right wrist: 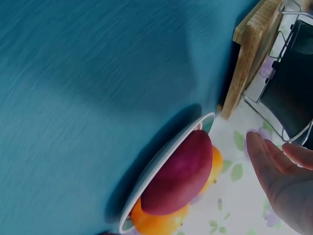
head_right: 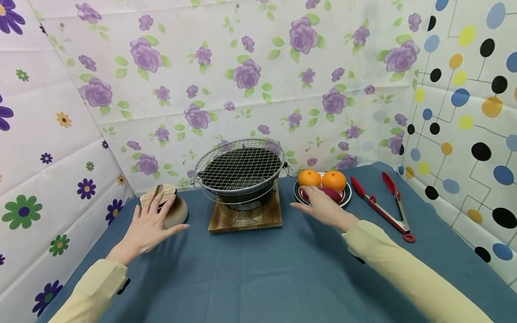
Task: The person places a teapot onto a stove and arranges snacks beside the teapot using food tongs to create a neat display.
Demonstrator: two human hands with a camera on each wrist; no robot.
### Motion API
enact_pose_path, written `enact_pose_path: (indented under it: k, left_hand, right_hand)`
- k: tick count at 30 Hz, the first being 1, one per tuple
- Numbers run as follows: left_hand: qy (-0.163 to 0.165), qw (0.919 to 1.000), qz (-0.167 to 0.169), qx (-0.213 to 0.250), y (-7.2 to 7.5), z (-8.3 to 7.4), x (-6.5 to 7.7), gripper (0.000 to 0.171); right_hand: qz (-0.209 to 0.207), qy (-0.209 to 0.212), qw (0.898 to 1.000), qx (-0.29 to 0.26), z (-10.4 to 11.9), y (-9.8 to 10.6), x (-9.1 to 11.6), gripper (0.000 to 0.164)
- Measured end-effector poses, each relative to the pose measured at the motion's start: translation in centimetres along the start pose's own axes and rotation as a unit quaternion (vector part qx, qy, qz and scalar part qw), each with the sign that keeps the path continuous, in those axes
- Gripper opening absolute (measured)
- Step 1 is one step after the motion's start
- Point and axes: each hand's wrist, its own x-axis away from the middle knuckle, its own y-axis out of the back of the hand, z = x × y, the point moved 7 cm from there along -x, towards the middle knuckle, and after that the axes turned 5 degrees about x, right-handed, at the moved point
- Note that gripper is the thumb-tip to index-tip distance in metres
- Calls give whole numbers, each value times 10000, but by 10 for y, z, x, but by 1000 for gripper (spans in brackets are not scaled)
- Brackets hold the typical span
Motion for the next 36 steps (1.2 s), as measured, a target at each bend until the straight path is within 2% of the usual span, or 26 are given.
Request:
enact_pose_path:
  k: [6, 15, 23, 30, 36]
  left_hand:
    - [109, 9996, -194, 198, 11, 10, -1, 94]
    - [349, 9980, -253, 457, 23, 23, -2, 93]
    - [657, 9947, -372, 697, 27, 37, 4, 93]
    - [1296, 9867, -130, 972, 26, 53, 9, 97]
    - [1745, 9765, 184, 1254, 21, 63, 12, 103]
  right_hand:
    - [90, -73, 9996, -238, 3, -9, -9, 71]
    - [90, -301, 9984, -461, 4, -18, -21, 66]
    - [425, -675, 9915, -1028, 4, -31, -21, 69]
    - [650, -1192, 9776, -1605, -1, -38, -25, 68]
    - [713, -1388, 9690, -1917, 2, -44, -27, 60]
